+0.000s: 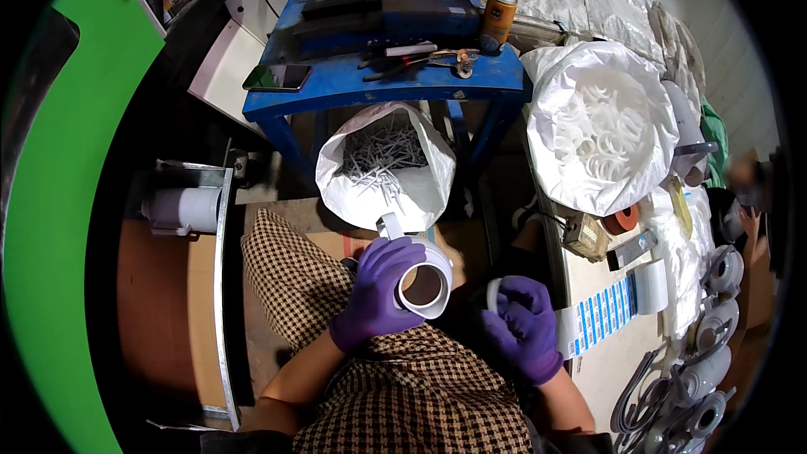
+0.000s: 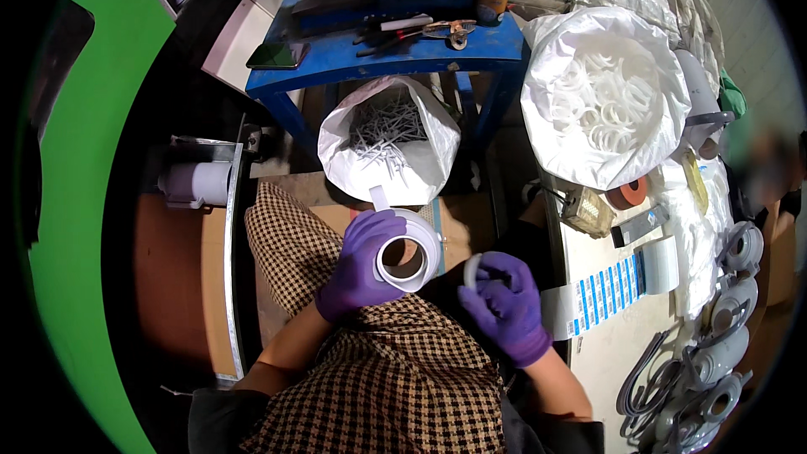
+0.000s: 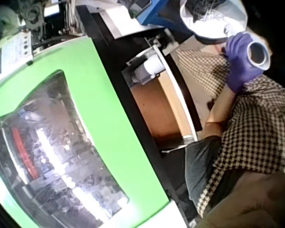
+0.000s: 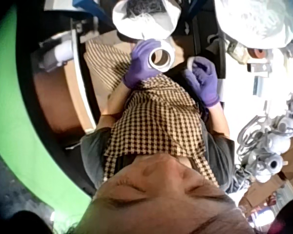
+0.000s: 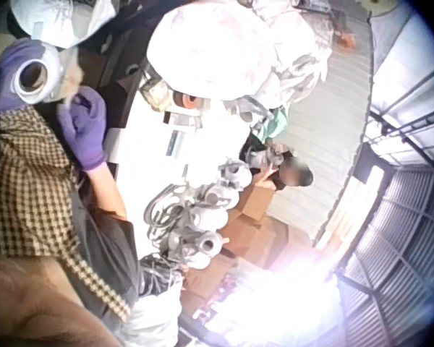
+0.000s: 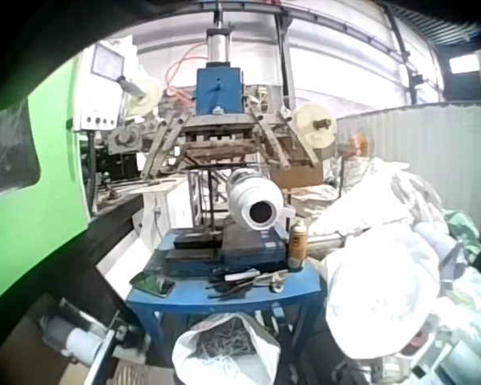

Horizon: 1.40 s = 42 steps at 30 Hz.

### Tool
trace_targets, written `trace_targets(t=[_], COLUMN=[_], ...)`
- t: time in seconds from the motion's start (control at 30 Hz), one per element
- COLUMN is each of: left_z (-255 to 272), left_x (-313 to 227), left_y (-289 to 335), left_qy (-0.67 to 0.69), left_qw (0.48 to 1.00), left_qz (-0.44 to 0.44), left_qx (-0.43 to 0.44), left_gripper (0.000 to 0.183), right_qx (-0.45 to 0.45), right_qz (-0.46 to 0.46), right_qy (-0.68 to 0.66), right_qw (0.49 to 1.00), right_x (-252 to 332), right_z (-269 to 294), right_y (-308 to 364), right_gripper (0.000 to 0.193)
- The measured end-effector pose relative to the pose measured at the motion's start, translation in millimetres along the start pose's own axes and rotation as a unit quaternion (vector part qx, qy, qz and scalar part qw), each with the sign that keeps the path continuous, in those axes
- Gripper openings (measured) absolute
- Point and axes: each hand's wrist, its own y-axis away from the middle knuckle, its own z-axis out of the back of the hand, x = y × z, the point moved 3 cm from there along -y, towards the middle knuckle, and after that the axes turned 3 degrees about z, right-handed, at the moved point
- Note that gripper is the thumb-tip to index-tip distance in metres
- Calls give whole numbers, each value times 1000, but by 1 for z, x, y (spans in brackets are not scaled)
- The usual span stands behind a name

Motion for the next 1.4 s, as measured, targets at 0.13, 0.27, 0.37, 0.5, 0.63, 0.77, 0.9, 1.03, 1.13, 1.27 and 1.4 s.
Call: trace_targets(t=[0.13, 0.27, 0.37, 0.5, 0.63, 0.77, 0.9, 1.03, 1.13, 1.27, 1.4], left_z=[-7, -3, -7, -21, -17, -19, -29, -46, -58, -29, -14], left_x=[-3, -11, -11, -20, -23, -21, -14, -17, -14, -27, -45], left_y=[-1, -3, 0, 2, -2, 1, 9, 11, 10, 11, 37], left_qy=[-6, -20, -21, -60, -60, -79, -116, -148, -126, -107, -310], left_qw=[1000, 1000, 999, 997, 997, 996, 990, 986, 990, 989, 855], left_qz=[-11, -18, -22, -57, -52, -42, -78, -67, -49, -92, -415], left_qx=[1, 10, 36, 6, 10, 21, 19, -18, 30, 44, -12], left_gripper=[72, 67, 69, 62, 60, 63, 59, 55, 52, 52, 66], right_qx=[68, 63, 73, 123, 112, 99, 150, 192, 122, -85, -198], right_qz=[-2, 8, -12, -65, -50, -19, -19, -131, -41, -8, -152], right_qy=[-210, -194, -123, -7, 41, 31, -35, -71, -56, -133, 300], right_qw=[975, 979, 990, 990, 992, 994, 988, 970, 990, 987, 921], right_x=[25, 16, 8, 14, 15, 12, -1, 14, 5, -6, -48], right_z=[-28, -60, -69, -79, -82, -82, -89, -89, -87, 3, 72], right_y=[-31, -22, -16, -19, -13, -13, -6, 6, 18, 57, 152], right_gripper=[30, 30, 23, 25, 24, 22, 24, 21, 33, 48, 42])
